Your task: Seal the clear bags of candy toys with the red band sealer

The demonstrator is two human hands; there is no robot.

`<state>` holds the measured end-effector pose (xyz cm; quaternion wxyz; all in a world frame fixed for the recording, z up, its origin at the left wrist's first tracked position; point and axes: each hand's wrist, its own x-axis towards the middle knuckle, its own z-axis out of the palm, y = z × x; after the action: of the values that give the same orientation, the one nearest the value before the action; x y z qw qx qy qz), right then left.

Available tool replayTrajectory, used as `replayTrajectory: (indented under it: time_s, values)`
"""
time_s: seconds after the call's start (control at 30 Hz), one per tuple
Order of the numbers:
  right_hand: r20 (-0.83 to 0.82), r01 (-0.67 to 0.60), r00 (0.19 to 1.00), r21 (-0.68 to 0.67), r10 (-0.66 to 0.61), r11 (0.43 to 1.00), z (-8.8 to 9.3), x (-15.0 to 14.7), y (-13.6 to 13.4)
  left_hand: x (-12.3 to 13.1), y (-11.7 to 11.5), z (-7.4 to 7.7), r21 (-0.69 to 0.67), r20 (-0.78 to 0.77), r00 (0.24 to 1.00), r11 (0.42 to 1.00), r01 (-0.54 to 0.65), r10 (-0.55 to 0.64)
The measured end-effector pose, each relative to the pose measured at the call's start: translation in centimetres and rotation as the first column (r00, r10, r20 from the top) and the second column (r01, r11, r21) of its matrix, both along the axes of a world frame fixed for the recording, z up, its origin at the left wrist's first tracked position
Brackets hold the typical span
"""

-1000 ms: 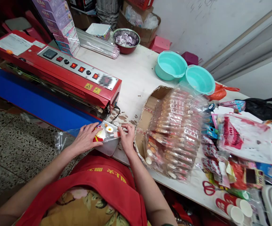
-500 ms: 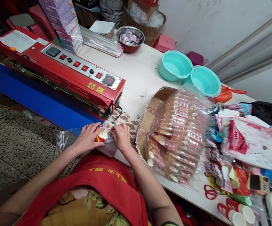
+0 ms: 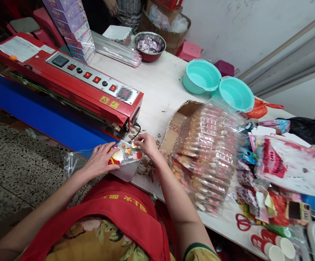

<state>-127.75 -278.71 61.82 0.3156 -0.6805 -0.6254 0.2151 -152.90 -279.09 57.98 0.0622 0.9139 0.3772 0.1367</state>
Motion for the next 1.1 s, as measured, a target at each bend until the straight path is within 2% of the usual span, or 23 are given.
replayTrajectory:
  time_s: [0.1, 0.23, 0.4, 0.53, 0.7, 0.9, 0.97, 1.1]
  values:
    - [0.106, 0.076, 0.99, 0.128, -0.09, 0.989, -1.0, -0.5, -0.3, 0.0, 0.0, 0.0, 0.002, 0.008, 1.0, 1.0, -0.003, 0.003]
    - [-0.077, 0.161, 0.986, 0.194, -0.148, 0.968, -2.3, -0.5, -1.2, 0.0, -0.1, 0.0, 0.008, 0.016, 1.0, 1.0, 0.0, 0.0]
    - [-0.274, 0.106, 0.957, 0.022, -0.096, 0.994, -3.4, -0.5, -1.4, -0.1, -0.2, 0.0, 0.027, 0.008, 1.0, 1.0, -0.001, 0.001]
    - [-0.348, 0.19, 0.919, -0.025, -0.186, 0.982, -4.1, -0.9, -0.5, -0.1, -0.3, 0.2, 0.042, -0.003, 1.0, 0.999, 0.004, -0.004]
    - [-0.505, 0.262, 0.819, -0.089, -0.271, 0.961, -4.5, -1.5, 0.0, -0.3, -0.6, 0.1, 0.054, -0.019, 1.0, 0.999, 0.002, -0.001]
    - [-0.541, 0.138, 0.826, -0.073, -0.155, 0.988, -3.6, -1.4, -0.6, -0.8, -0.7, -0.4, 0.049, -0.009, 1.0, 0.999, -0.01, 0.01]
    - [-0.557, 0.134, 0.812, -0.113, -0.174, 0.985, -3.5, -1.4, -0.5, -0.9, -0.7, -0.6, 0.047, -0.006, 1.0, 0.999, 0.0, 0.0]
    - [-0.505, 0.211, 0.814, -0.204, -0.288, 0.956, -3.9, -1.7, 0.3, -1.0, -0.8, -0.9, 0.031, -0.006, 1.0, 1.0, 0.005, -0.005]
